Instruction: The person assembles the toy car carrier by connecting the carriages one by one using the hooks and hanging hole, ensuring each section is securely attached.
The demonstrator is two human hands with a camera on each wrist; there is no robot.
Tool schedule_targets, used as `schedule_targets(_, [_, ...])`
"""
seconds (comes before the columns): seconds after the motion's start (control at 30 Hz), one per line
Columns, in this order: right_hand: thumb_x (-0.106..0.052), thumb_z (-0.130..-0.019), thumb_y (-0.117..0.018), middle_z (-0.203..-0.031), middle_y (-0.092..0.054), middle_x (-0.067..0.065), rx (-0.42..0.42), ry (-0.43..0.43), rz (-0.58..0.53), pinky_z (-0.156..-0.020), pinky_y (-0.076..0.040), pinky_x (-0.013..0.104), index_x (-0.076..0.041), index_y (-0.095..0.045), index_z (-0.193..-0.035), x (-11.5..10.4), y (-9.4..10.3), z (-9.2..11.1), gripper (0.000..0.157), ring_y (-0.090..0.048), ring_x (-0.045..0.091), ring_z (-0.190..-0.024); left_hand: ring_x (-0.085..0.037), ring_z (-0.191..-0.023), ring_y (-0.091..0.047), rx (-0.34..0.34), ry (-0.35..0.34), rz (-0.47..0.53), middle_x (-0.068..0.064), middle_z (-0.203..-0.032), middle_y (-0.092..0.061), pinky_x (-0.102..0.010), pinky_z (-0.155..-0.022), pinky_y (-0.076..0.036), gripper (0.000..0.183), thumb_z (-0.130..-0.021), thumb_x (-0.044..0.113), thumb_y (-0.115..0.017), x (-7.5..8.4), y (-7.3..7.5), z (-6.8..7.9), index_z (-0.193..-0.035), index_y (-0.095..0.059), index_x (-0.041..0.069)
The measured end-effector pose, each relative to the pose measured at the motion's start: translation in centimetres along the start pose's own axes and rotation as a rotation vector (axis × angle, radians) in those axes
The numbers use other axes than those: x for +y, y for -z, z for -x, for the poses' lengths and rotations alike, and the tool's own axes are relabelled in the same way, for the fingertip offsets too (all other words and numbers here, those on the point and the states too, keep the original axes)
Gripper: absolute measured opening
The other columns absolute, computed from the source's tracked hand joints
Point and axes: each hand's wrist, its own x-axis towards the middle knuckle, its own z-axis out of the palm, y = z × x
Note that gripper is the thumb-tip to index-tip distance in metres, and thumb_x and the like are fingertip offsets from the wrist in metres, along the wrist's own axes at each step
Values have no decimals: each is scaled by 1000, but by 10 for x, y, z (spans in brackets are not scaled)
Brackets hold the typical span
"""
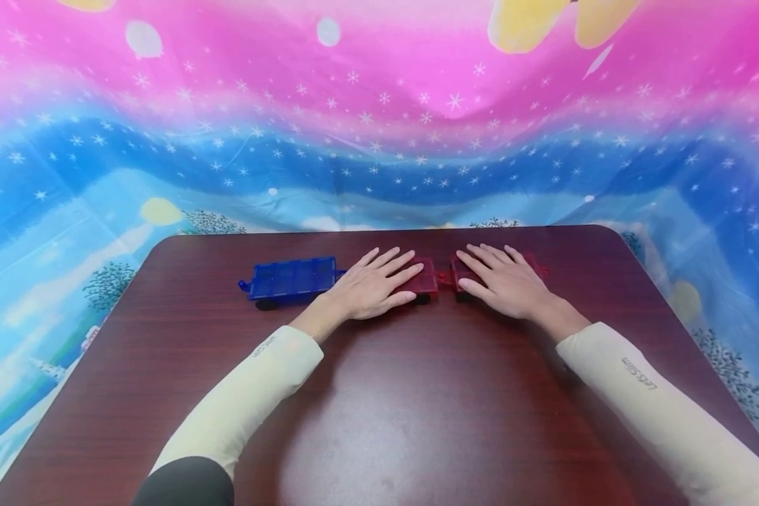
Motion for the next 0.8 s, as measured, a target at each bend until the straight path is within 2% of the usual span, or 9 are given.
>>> schedule_targets(0.33, [-66,-102,-38,-164,-32,11,-3,-5,-25,-119,-11,62,-21,-34,-161,-2,3,-2,74,-24,35,-151,-31,-155,-13,7,-3,-7,-3,-169,-16,-52,-123,-10,68,-105,63,-28,1,4,2,-164,-22,28])
schedule_targets(0.8, [-66,-101,-38,-165,-29,10,19,-28,-57,-120,-5,61,-22,-32,-161,-10,11,-7,74,-19,34,-153,-28,-155,-12,75,98,60,-4,-167,-26,-52,-123,-7,69,-104,63,-33,-5,11,13,-162,-30,27])
